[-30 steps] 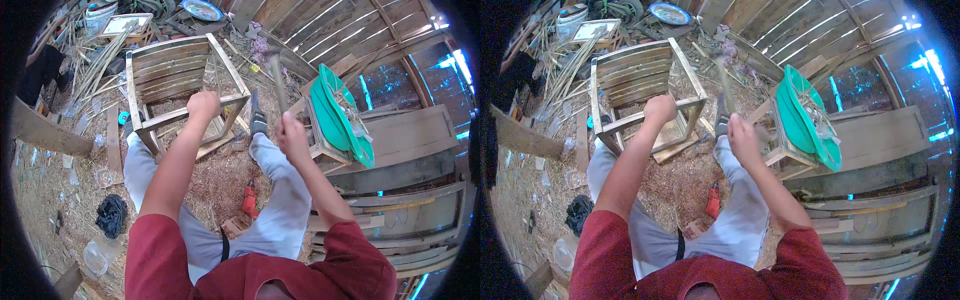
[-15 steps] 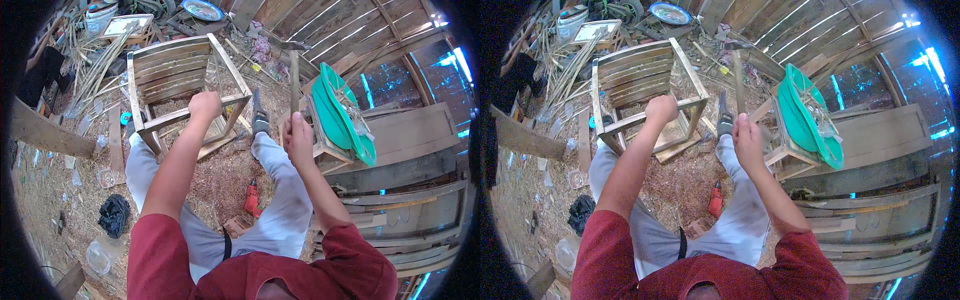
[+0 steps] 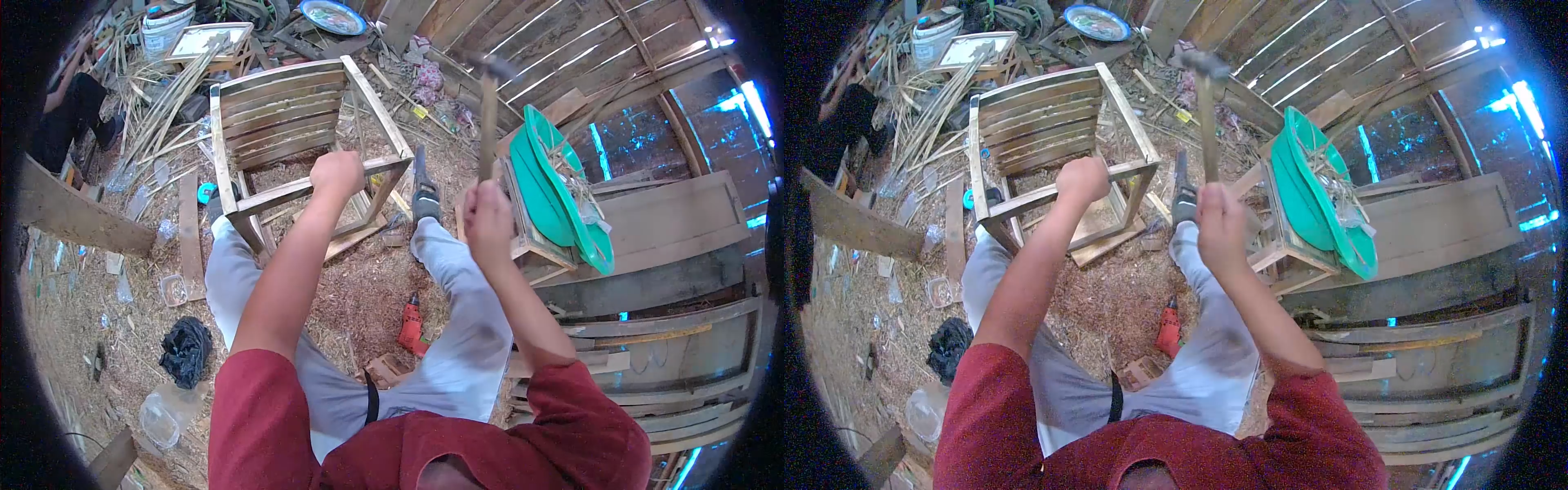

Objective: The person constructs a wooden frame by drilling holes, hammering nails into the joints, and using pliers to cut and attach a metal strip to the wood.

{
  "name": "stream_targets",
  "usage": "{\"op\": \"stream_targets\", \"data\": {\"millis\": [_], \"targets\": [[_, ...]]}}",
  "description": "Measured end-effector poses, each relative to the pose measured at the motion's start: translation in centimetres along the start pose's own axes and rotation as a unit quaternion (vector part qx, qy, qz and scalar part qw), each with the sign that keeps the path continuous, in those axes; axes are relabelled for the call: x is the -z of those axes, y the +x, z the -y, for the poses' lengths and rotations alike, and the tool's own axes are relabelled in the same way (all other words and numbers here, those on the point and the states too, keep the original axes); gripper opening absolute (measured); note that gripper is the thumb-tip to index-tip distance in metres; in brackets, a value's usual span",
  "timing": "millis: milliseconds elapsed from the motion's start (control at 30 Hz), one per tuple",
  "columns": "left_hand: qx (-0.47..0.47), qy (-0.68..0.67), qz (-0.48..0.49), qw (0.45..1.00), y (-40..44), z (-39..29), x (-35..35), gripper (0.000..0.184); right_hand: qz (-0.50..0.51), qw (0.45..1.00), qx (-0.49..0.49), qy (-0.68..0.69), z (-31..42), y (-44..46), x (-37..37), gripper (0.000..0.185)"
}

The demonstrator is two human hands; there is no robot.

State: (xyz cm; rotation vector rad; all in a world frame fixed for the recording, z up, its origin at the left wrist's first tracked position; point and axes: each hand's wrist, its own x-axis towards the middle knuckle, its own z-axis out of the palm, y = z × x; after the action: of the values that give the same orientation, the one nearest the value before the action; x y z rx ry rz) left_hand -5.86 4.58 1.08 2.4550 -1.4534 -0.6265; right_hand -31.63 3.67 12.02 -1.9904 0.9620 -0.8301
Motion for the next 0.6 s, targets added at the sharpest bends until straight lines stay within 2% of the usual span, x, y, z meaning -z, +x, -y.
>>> {"op": "stream_targets", "data": {"millis": [67,100,200,300,400,433,533,567,600], "targets": [[0.000,-0.001,-0.001,1.000,-0.1,-0.2,-0.1,0.027,0.011,0.988,0.062,-0.144,-5.3,-0.5,-0.8,0.050],[0.002,0.000,-0.003,1.000,0.1,-0.2,-0.4,0.028,0.110,0.974,-0.119,-0.156,-7.9,-0.9,-0.3,0.050],[0.015,-0.007,-0.018,1.000,0.4,0.1,-0.6,0.028,0.105,0.979,-0.118,-0.126,-6.1,-1.3,0.1,0.052],[0.008,-0.012,-0.014,1.000,0.4,0.1,-0.9,0.028,0.040,0.996,-0.073,-0.039,1.4,-0.1,0.2,0.053],[0.000,-0.006,-0.009,1.000,-0.1,0.0,-0.3,0.029,0.032,0.993,-0.083,0.077,4.2,0.2,0.8,0.054],[0.006,-0.011,-0.010,1.000,0.0,0.1,-0.3,0.029,-0.019,1.000,-0.007,0.011,2.1,0.1,0.3,0.049],[0.012,-0.016,-0.008,1.000,-0.1,0.1,-0.7,0.029,0.112,0.975,-0.051,-0.184,-6.6,-0.8,0.2,0.053],[0.010,-0.009,-0.007,1.000,-0.5,0.0,-0.6,0.029,0.114,0.966,-0.063,-0.222,-8.0,-1.5,0.3,0.052],[0.011,-0.003,-0.008,1.000,-0.4,-0.1,-0.1,0.029,0.099,0.976,-0.074,-0.178,-7.7,-1.1,0.0,0.053]]}}
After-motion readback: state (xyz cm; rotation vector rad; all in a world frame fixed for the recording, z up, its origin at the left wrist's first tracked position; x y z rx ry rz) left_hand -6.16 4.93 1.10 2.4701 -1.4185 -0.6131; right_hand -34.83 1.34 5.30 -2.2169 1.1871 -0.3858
